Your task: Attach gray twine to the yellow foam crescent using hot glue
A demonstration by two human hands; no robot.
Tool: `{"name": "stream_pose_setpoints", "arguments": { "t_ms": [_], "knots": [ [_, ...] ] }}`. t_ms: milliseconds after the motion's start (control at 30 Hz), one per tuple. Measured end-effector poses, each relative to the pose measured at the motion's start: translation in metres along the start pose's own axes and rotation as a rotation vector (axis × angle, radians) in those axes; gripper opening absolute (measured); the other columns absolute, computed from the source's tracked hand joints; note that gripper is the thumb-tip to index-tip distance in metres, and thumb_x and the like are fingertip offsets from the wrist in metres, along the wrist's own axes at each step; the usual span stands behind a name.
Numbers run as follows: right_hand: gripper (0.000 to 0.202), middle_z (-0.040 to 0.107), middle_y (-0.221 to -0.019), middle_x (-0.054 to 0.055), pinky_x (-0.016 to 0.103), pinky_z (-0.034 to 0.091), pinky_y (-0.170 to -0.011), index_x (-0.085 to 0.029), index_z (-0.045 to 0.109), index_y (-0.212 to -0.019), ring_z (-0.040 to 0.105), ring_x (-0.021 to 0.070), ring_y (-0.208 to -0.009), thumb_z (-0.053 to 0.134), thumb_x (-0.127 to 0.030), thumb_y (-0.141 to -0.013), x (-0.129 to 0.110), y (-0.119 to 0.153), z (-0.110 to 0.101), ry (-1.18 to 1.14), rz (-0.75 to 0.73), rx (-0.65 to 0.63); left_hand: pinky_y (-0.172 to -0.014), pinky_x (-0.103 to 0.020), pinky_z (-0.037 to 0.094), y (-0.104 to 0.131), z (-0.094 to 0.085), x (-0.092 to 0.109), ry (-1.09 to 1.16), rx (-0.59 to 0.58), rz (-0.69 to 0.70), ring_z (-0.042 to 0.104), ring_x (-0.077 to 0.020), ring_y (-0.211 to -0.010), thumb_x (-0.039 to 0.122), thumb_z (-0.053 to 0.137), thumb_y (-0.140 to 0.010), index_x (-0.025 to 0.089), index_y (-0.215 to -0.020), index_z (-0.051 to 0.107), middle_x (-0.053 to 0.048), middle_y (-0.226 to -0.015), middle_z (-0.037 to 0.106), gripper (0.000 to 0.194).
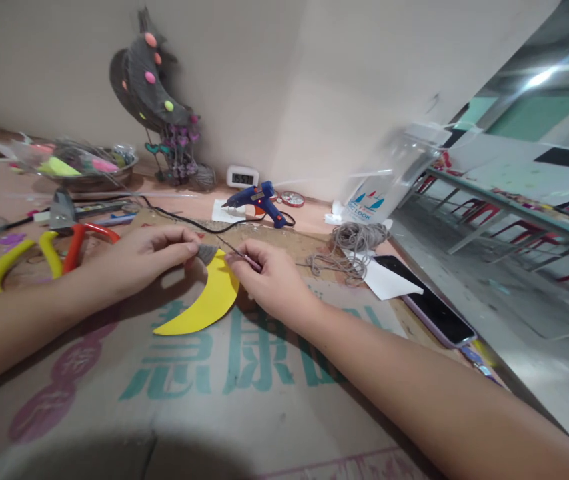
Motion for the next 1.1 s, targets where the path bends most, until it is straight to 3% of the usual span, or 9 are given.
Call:
{"name": "stream_pose_setpoints", "arguments": {
  "t_ms": [167,367,567,867,967,1100],
  "knots": [
    [0.023,0.050,-0.054,-0.003,0.019,0.034,-0.044,-0.018,0.052,-0.073,0.047,0.0081,-0.047,0.047,-0.036,-0.085,-0.004,-0.001,0.001,0.165,-0.078,-0.016,-0.059,-0.024,0.041,-0.002,0.003,-0.003,-0.024,-0.022,0.016,0.057,-0.0150,-0.067,0.044,0.049,-0.079,0.017,-0.078,0.062,0.000,-0.070,0.065,0.029],
    [0.022,0.048,-0.052,-0.004,0.020,0.032,-0.045,-0.017,0.053,-0.074,0.045,0.0085,-0.047,0.048,-0.036,-0.085,-0.006,-0.001,0.002,0.146,-0.096,-0.034,-0.054,-0.021,0.041,0.000,0.007,-0.001,0.033,-0.054,0.011,0.057,-0.0132,-0.062,0.042,0.050,-0.078,0.017,-0.075,0.061,-0.001,-0.068,0.064,0.028],
    [0.022,0.053,-0.057,-0.002,0.020,0.034,-0.050,-0.017,0.055,-0.071,0.045,0.0088,-0.052,0.048,-0.033,-0.085,-0.013,0.000,0.005,0.212,-0.159,-0.062,-0.035,-0.019,0.023,-0.003,0.009,-0.018,0.216,-0.130,-0.116,0.036,-0.0059,-0.038,0.053,0.050,-0.078,0.016,-0.064,0.055,0.003,-0.049,0.046,0.040],
    [0.021,0.051,-0.058,-0.003,0.021,0.036,-0.052,-0.018,0.053,-0.071,0.045,0.0085,-0.052,0.047,-0.032,-0.085,-0.014,0.001,0.010,0.209,-0.171,-0.087,-0.037,-0.019,0.025,-0.003,0.010,-0.019,0.323,-0.162,-0.123,0.037,-0.0069,-0.041,0.053,0.052,-0.077,0.016,-0.065,0.055,0.003,-0.050,0.044,0.039],
    [0.022,0.052,-0.063,-0.002,0.021,0.037,-0.053,-0.017,0.053,-0.077,0.047,0.0096,-0.056,0.047,-0.036,-0.086,-0.021,0.005,0.004,0.242,-0.237,-0.031,-0.036,-0.019,0.025,-0.004,0.008,-0.019,0.247,-0.150,-0.111,0.038,-0.0067,-0.041,0.053,0.052,-0.077,0.016,-0.063,0.055,0.002,-0.051,0.046,0.040],
    [0.026,0.059,-0.084,0.003,0.024,0.042,-0.065,-0.018,0.052,-0.103,0.054,0.0134,-0.073,0.042,-0.037,-0.089,-0.042,0.015,-0.016,0.364,-0.426,0.138,-0.034,-0.019,0.026,-0.005,0.010,-0.021,0.172,-0.178,-0.118,0.041,-0.0069,-0.038,0.057,0.050,-0.076,0.016,-0.063,0.056,0.002,-0.051,0.052,0.043]
  ]
}}
Point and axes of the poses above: each hand's wrist, its own y-axis away from the middle knuckle, its own z-axis out of the palm, x = y × z, the point moved 10 cm from there along -y, towards the middle knuckle
